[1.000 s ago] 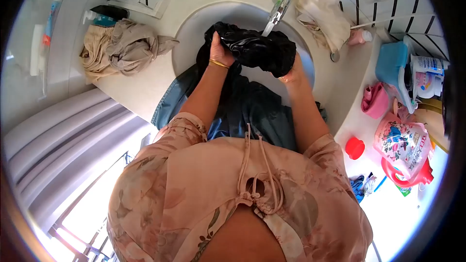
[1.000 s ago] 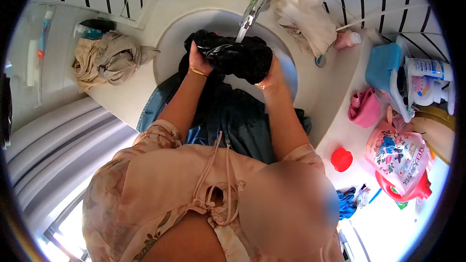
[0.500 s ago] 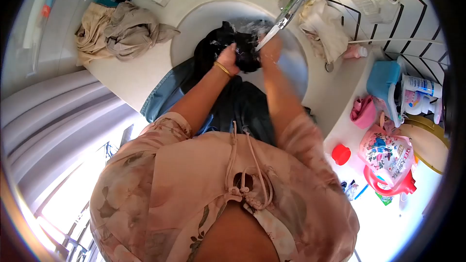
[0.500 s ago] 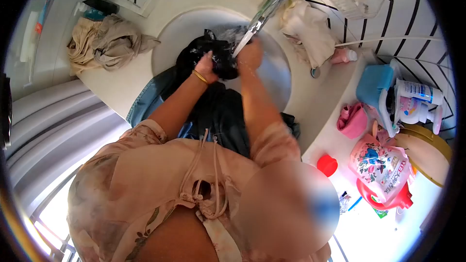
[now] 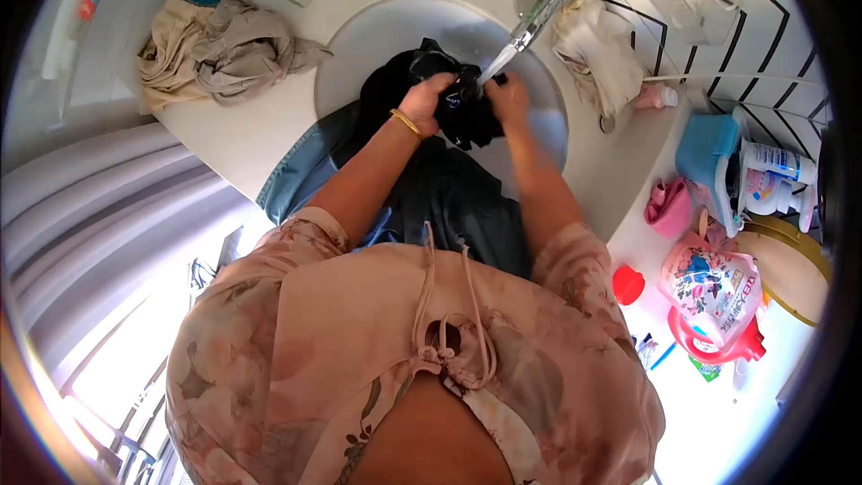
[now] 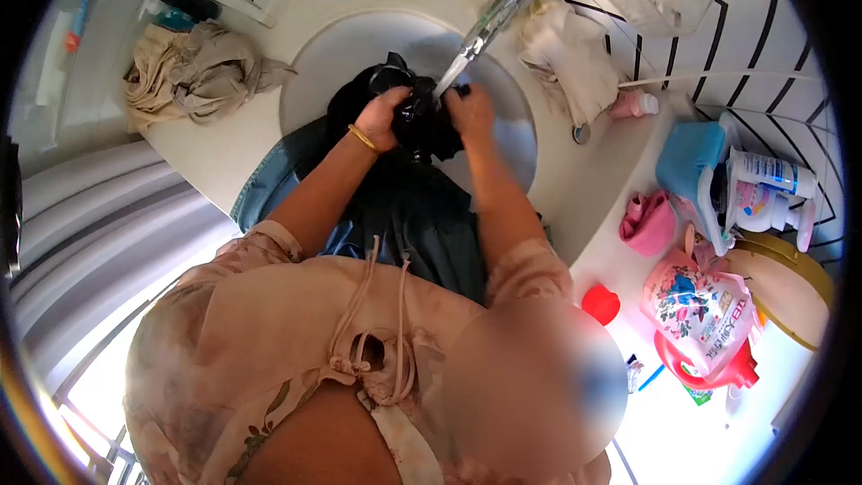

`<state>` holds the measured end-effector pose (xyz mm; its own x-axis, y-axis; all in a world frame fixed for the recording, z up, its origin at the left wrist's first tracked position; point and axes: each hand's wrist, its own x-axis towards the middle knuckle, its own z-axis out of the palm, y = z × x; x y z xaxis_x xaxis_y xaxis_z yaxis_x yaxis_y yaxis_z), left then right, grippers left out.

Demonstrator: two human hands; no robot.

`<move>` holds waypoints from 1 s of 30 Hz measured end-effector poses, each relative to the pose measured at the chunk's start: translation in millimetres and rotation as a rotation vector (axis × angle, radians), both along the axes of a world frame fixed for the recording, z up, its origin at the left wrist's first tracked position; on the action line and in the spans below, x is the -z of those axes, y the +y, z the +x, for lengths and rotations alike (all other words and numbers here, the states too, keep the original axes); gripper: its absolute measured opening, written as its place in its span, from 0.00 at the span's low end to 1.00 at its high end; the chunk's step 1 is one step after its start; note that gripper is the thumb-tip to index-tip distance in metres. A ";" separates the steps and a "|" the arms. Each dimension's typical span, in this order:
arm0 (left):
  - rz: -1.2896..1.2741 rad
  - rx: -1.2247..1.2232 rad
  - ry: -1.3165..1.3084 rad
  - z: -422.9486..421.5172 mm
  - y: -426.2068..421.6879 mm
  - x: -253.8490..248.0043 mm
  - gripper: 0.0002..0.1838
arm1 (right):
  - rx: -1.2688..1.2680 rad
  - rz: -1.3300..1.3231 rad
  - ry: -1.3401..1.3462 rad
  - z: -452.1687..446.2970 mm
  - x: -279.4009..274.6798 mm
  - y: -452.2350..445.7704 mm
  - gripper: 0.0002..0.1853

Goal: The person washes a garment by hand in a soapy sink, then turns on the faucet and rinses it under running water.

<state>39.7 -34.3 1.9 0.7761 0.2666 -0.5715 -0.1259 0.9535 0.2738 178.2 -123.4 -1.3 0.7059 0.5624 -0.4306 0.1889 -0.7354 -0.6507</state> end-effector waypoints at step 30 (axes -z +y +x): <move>-0.074 -0.093 -0.163 3.9 -2.8 63.8 0.17 | -0.329 0.294 -0.426 -115.8 -72.3 3.4 0.17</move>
<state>43.7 -37.1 -61.9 0.8337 0.3039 -0.4612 -0.2516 0.9523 0.1727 62.5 -120.1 71.0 0.5507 0.8327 0.0576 0.6637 -0.3951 -0.6352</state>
